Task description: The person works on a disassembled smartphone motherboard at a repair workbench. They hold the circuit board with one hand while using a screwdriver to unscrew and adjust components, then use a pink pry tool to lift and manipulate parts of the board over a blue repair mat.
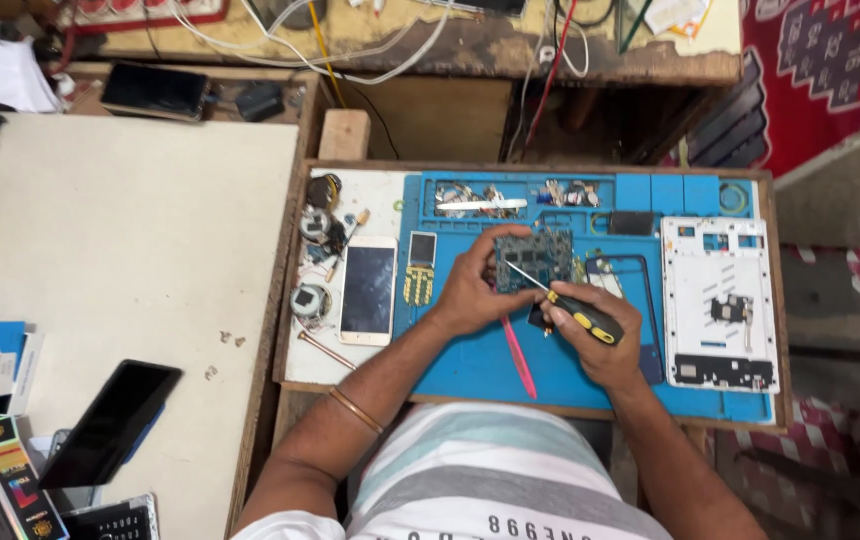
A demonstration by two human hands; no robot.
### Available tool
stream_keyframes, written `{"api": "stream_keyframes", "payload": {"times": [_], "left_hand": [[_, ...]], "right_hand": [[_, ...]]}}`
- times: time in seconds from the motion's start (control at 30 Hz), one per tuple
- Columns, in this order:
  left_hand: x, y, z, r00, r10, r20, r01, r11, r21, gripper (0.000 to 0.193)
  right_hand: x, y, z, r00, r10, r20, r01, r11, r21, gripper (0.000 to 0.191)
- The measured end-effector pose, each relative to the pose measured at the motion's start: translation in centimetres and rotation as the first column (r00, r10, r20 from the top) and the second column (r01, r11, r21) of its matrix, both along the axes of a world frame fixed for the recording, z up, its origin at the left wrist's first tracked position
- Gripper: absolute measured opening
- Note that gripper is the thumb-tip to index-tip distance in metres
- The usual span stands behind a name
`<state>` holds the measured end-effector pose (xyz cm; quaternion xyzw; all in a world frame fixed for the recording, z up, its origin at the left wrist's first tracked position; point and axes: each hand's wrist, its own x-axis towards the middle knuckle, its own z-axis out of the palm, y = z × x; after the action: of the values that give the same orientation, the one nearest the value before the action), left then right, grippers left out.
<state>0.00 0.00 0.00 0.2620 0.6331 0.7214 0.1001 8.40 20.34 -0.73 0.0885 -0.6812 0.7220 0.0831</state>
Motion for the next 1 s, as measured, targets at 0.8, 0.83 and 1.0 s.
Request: {"api": "stream_keyframes", "payload": {"times": [0.8,0.83,1.0], "left_hand": [[0.7,-3.5,6.1,0.998,-0.011,0.067,0.006,0.997,0.071,0.073],[0.8,-3.3,6.0,0.998,-0.012,0.069,0.007,0.997,0.071,0.073],[0.2,-3.0,5.9,0.997,-0.004,0.073,-0.002,0.996,0.092,0.075]], "right_hand": [[0.3,-2.9,4.8,0.994,-0.080,0.074,0.086,0.993,-0.076,0.032],[0.3,-2.7,4.7,0.994,-0.086,0.073,0.092,0.992,-0.087,0.032],[-0.5,-2.2,4.1,0.994,-0.085,0.065,0.089,0.994,-0.062,0.031]]}}
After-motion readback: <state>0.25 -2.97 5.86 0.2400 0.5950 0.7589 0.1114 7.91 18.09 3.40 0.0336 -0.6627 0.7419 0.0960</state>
